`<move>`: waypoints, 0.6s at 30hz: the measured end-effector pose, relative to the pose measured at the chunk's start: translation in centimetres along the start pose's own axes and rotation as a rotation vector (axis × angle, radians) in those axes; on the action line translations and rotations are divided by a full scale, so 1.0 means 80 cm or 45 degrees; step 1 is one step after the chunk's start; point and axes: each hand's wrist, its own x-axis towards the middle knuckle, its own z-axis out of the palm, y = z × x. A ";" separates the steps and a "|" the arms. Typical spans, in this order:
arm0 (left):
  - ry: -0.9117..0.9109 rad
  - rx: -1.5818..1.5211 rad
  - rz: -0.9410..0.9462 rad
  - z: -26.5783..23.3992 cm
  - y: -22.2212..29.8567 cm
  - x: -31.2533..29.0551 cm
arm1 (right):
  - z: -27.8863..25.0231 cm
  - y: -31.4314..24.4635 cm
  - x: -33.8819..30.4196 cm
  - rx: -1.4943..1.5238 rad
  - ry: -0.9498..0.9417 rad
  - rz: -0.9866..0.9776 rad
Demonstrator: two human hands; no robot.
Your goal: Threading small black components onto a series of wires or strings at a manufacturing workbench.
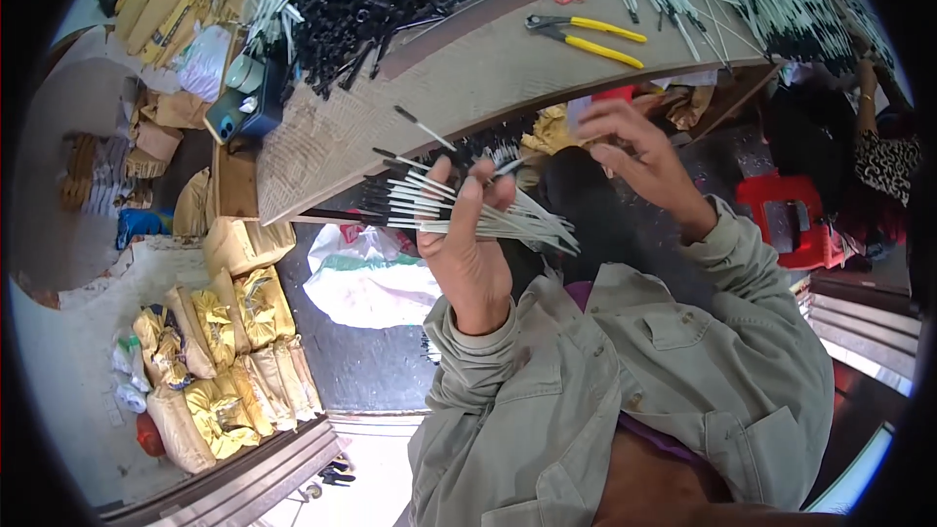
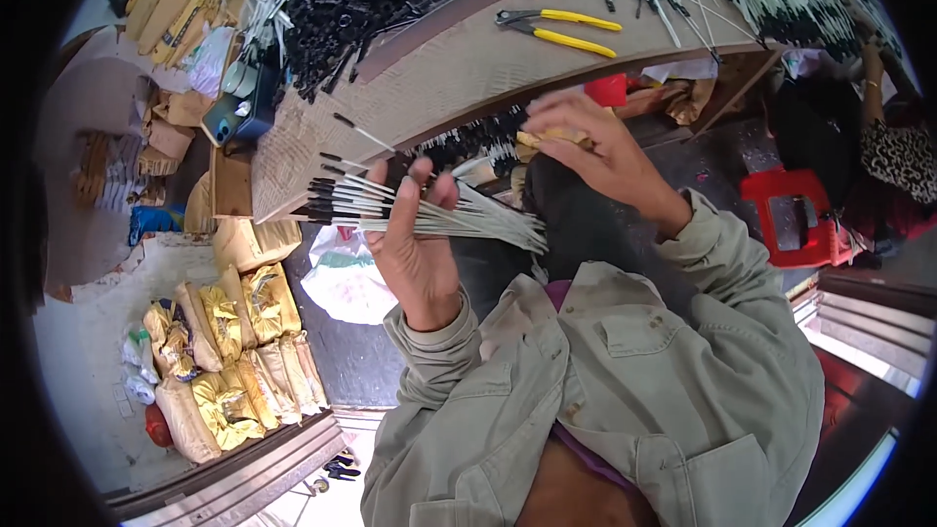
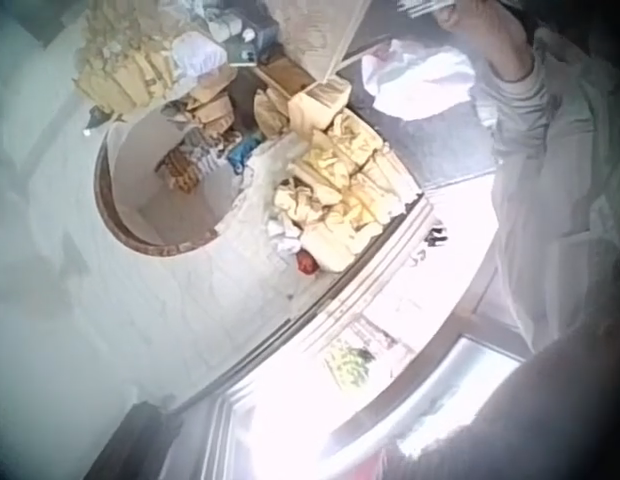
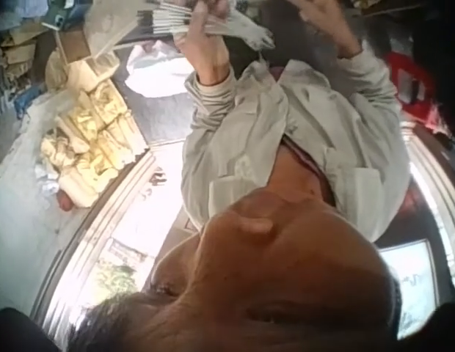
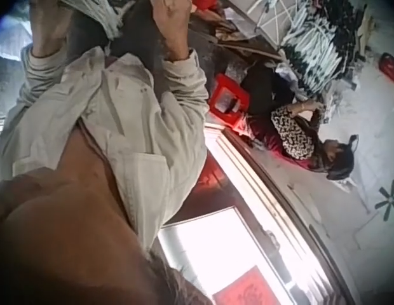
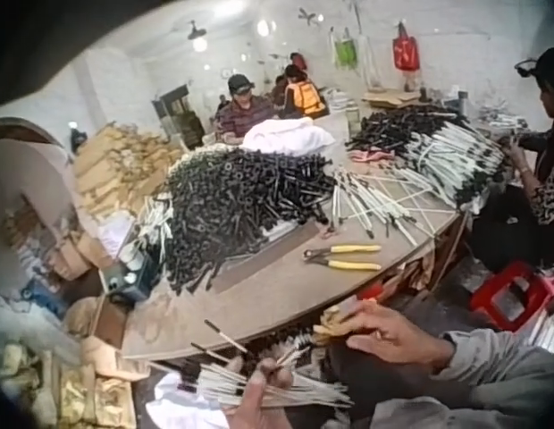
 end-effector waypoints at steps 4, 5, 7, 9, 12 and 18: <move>-0.268 -0.070 -0.223 0.001 -0.008 -0.003 | 0.014 -0.056 0.031 -0.323 0.012 -0.479; -0.317 0.005 -0.236 0.000 -0.014 -0.003 | 0.023 -0.064 0.037 -0.336 0.025 -0.515; -0.389 0.109 -0.235 -0.011 -0.019 -0.007 | 0.047 -0.060 0.043 -0.084 0.003 -0.391; -0.512 0.243 -0.250 -0.018 -0.024 -0.008 | 0.052 -0.064 0.045 -0.258 0.013 -0.478; -0.496 0.234 -0.200 -0.027 -0.027 -0.010 | 0.061 -0.060 0.038 -0.123 -0.010 -0.464; -0.479 0.256 -0.243 -0.027 -0.014 -0.021 | 0.063 -0.066 0.027 0.028 -0.008 -0.377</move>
